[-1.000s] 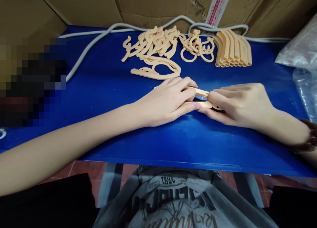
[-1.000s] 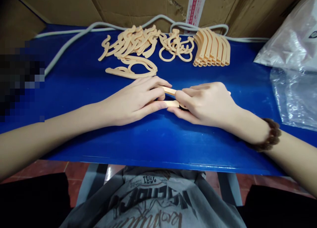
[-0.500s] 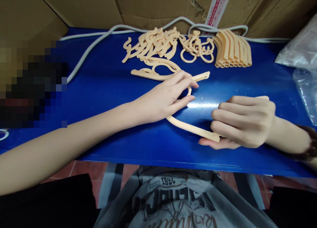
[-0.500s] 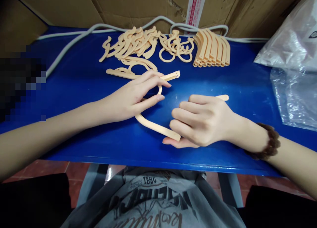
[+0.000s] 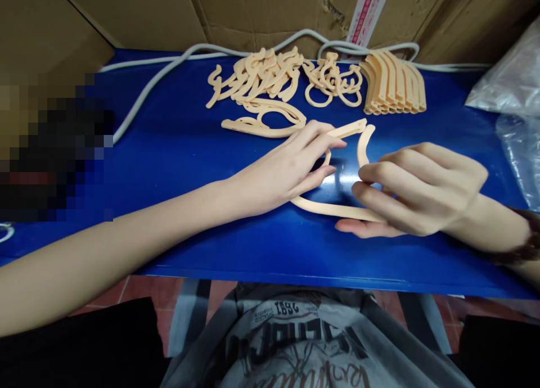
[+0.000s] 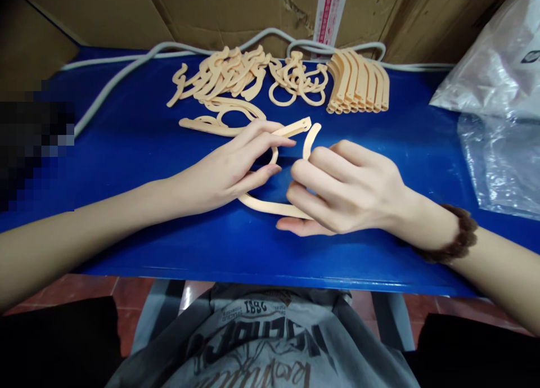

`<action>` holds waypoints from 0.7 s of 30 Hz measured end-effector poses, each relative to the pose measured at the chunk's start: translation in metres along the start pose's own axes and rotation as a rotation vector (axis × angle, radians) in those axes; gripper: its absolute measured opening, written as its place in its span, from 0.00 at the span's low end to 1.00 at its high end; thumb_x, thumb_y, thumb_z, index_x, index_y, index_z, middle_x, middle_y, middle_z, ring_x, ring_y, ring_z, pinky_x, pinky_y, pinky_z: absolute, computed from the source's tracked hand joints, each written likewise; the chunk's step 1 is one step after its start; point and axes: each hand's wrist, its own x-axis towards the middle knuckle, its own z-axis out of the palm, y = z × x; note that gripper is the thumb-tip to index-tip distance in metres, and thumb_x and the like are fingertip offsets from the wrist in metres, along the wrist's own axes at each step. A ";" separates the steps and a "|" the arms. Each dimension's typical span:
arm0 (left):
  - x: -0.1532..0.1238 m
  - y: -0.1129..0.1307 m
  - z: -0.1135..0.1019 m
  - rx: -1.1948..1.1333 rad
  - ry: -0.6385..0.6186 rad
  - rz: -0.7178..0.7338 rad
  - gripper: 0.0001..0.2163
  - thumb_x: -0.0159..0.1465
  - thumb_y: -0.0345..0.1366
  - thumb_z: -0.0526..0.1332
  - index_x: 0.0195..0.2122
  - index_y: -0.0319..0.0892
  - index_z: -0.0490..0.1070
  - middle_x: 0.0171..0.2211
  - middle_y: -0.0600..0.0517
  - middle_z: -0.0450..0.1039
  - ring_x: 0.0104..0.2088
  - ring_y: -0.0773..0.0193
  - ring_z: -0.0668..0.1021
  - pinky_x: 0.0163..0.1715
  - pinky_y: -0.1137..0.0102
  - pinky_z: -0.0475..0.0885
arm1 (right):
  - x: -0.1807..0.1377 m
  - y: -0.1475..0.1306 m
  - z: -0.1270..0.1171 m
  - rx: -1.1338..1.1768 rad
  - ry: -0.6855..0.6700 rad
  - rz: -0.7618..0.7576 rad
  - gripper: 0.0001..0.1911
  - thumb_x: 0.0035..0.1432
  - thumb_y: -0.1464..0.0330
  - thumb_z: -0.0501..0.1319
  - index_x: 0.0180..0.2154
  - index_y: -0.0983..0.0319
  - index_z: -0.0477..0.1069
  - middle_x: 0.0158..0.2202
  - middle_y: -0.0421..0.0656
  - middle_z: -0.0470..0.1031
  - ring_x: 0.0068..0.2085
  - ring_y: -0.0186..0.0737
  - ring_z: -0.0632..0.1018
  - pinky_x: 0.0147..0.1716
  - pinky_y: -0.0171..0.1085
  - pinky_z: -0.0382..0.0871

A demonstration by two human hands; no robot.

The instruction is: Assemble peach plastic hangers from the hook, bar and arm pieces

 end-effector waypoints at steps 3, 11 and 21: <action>0.000 0.000 0.000 0.000 -0.002 0.011 0.19 0.85 0.38 0.53 0.72 0.38 0.69 0.71 0.36 0.73 0.73 0.47 0.76 0.78 0.50 0.72 | 0.000 0.003 0.000 -0.023 -0.010 -0.019 0.25 0.80 0.52 0.64 0.31 0.59 0.76 0.32 0.41 0.78 0.33 0.37 0.71 0.30 0.41 0.61; 0.001 0.004 -0.003 -0.011 -0.036 -0.040 0.20 0.84 0.39 0.52 0.71 0.40 0.70 0.71 0.36 0.72 0.75 0.46 0.75 0.80 0.48 0.69 | 0.000 0.003 0.006 0.032 -0.043 0.003 0.29 0.83 0.47 0.60 0.33 0.59 0.77 0.37 0.44 0.83 0.33 0.38 0.74 0.31 0.38 0.68; 0.000 0.005 -0.002 -0.010 -0.038 -0.092 0.19 0.85 0.42 0.53 0.70 0.42 0.71 0.71 0.37 0.73 0.73 0.44 0.76 0.79 0.46 0.70 | -0.002 -0.009 0.004 0.202 -0.088 -0.040 0.21 0.85 0.57 0.59 0.37 0.60 0.77 0.42 0.45 0.82 0.38 0.38 0.77 0.35 0.38 0.70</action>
